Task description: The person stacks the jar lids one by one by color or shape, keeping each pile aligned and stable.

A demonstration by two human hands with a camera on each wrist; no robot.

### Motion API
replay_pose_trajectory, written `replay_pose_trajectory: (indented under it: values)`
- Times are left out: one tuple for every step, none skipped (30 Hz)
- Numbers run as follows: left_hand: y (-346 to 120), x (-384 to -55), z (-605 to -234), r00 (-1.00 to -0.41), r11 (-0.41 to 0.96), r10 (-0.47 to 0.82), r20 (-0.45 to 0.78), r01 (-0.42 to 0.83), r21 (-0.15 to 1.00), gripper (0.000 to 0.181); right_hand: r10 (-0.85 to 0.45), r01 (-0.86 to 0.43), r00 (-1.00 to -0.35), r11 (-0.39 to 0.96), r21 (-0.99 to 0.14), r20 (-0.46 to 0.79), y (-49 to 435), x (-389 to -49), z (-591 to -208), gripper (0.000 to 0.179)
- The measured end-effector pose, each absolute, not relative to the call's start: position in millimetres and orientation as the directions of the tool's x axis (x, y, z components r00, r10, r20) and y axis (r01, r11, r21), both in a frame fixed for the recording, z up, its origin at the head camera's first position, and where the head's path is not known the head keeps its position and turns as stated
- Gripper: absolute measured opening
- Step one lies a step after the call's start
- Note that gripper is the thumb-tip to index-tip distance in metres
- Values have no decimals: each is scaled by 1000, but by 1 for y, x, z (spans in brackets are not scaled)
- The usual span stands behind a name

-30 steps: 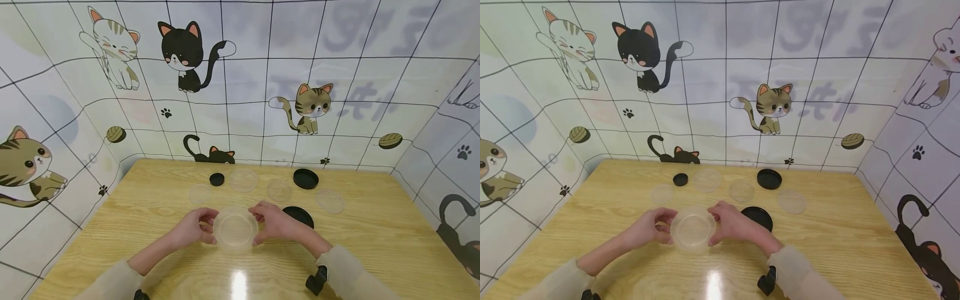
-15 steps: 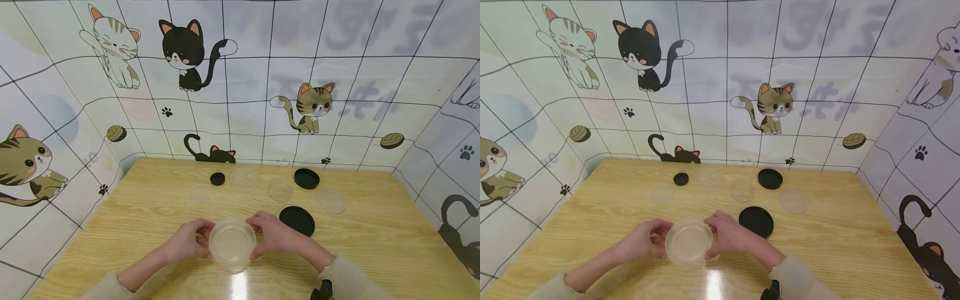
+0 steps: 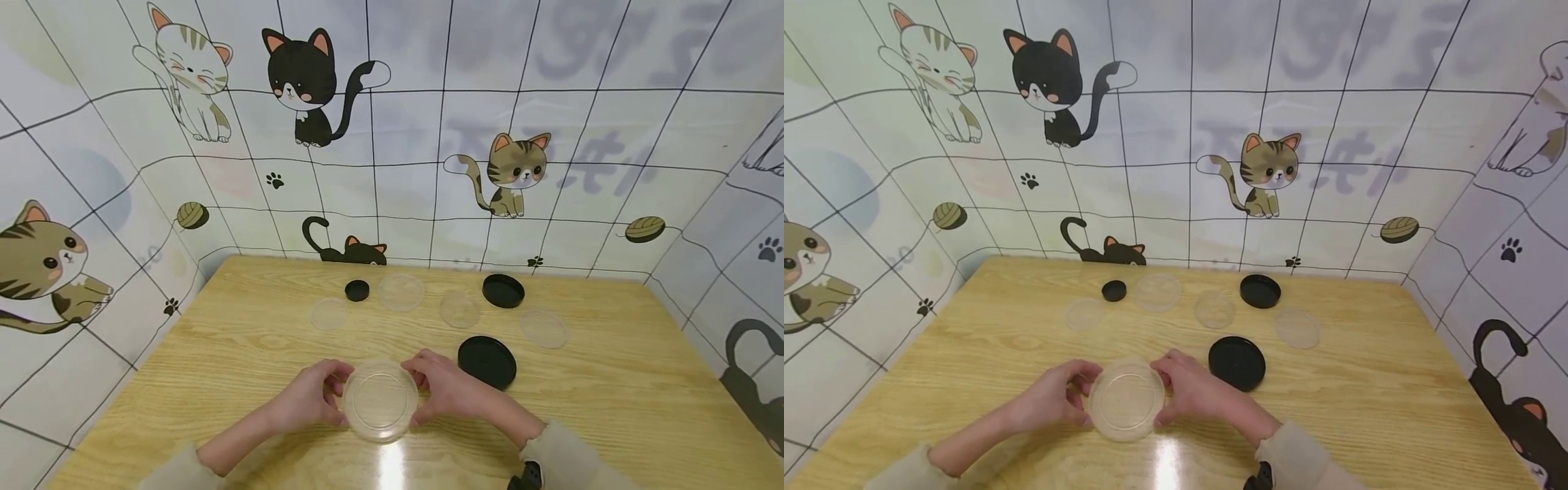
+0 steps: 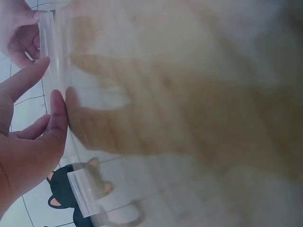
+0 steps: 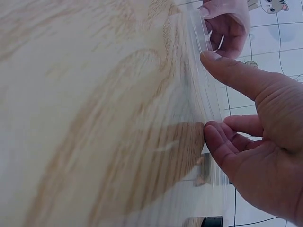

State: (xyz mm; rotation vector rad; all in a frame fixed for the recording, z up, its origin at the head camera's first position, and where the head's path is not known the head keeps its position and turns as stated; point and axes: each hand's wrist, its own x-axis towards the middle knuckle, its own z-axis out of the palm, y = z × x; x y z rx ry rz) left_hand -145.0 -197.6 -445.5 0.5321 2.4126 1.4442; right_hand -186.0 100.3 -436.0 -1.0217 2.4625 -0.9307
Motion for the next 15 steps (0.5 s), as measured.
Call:
replay_pose_trajectory:
  values:
    - [-198, -145, -445, -892, 438, 449, -52, 169, 883, 72, -715, -507, -697, 536, -675, -44, 100, -186, -437, 82]
    - [-198, -145, -445, -891, 441, 451, -54, 171, 881, 73, -712, -501, -700, 538, -678, -48, 99, -186, -437, 82]
    - [-198, -145, -445, -889, 443, 455, -56, 171, 880, 73, -709, -496, -703, 541, -679, -51, 99, -185, -438, 82]
    - [-198, -145, -444, -887, 444, 458, -57, 172, 880, 73, -706, -493, -706, 544, -679, -53, 98, -185, -438, 83]
    - [-198, -146, -444, -885, 443, 462, -59, 173, 879, 74, -703, -490, -709, 548, -678, -55, 98, -185, -438, 84]
    - [-198, -146, -444, -883, 440, 465, -59, 173, 881, 75, -701, -490, -711, 551, -675, -56, 98, -185, -437, 85]
    - [-198, -147, -444, -882, 441, 468, -59, 176, 880, 76, -699, -487, -713, 554, -676, -59, 99, -184, -436, 86]
    - [-199, -147, -444, -879, 438, 474, -58, 178, 881, 78, -698, -486, -714, 556, -674, -61, 99, -184, -434, 88]
    - [-199, -148, -443, -875, 440, 480, -60, 181, 880, 80, -698, -485, -713, 556, -675, -63, 100, -185, -433, 89]
    - [-200, -149, -442, -872, 444, 486, -59, 189, 876, 81, -696, -478, -715, 559, -677, -69, 101, -186, -431, 90]
    - [-201, -150, -440, -870, 452, 489, -60, 194, 870, 82, -694, -471, -716, 559, -683, -74, 102, -187, -430, 91]
    - [-203, -151, -438, -869, 459, 492, -58, 202, 865, 83, -689, -458, -721, 558, -693, -78, 104, -189, -428, 91]
    - [-204, -153, -436, -868, 470, 493, -56, 212, 857, 83, -679, -434, -729, 552, -712, -83, 106, -193, -427, 90]
    - [-205, -155, -434, -869, 477, 492, -55, 216, 852, 83, -670, -414, -738, 545, -729, -81, 109, -196, -425, 89]
    - [-206, -158, -432, -871, 483, 489, -53, 220, 847, 81, -657, -393, -750, 535, -748, -77, 111, -201, -424, 87]
